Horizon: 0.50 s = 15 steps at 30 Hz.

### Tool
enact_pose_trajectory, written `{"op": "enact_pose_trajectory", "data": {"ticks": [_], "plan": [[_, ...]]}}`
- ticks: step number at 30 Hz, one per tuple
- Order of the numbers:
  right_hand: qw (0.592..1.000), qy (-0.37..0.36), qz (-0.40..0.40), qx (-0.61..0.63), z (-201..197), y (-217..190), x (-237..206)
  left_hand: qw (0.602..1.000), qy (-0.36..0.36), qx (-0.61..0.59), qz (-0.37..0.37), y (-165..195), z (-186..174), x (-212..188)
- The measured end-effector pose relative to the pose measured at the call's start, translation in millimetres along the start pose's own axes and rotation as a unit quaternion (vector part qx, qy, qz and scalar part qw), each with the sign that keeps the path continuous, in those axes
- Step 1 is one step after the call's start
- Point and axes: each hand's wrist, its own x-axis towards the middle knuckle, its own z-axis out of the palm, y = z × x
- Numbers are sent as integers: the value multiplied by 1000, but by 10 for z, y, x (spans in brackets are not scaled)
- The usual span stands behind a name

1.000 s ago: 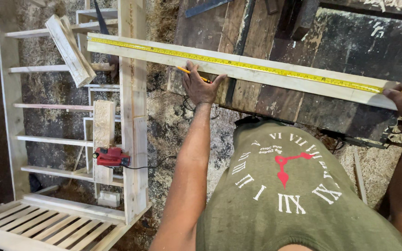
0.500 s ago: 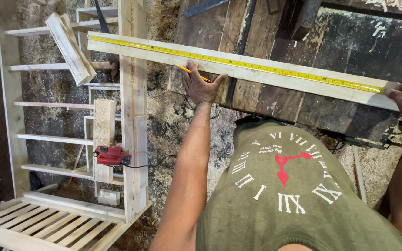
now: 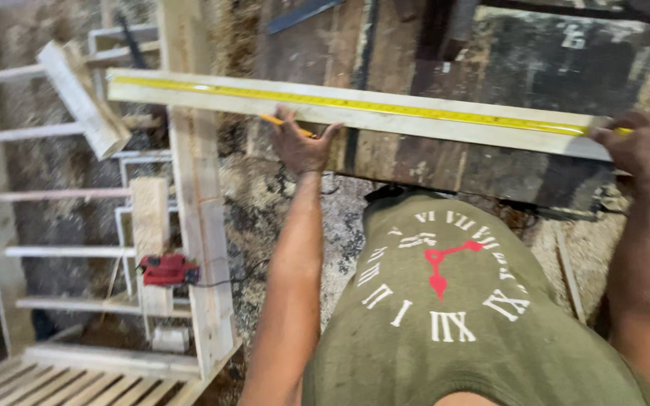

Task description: The person measures a long wooden board with a tape measure on a workbench and marks it with a pencil. They reposition the board, use a square with the pencil to mark a straight line across it, then measure the board again with the tape measure.

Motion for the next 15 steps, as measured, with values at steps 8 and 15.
{"op": "enact_pose_trajectory", "data": {"ticks": [8, 15], "plan": [[996, -16, 7, -86, -35, -1, -48, 999, 27, -21, 13, -38, 33, -59], [988, 54, -86, -115, 34, 100, 9, 1000, 7, -20, -3, -21, 20, -40]]}}
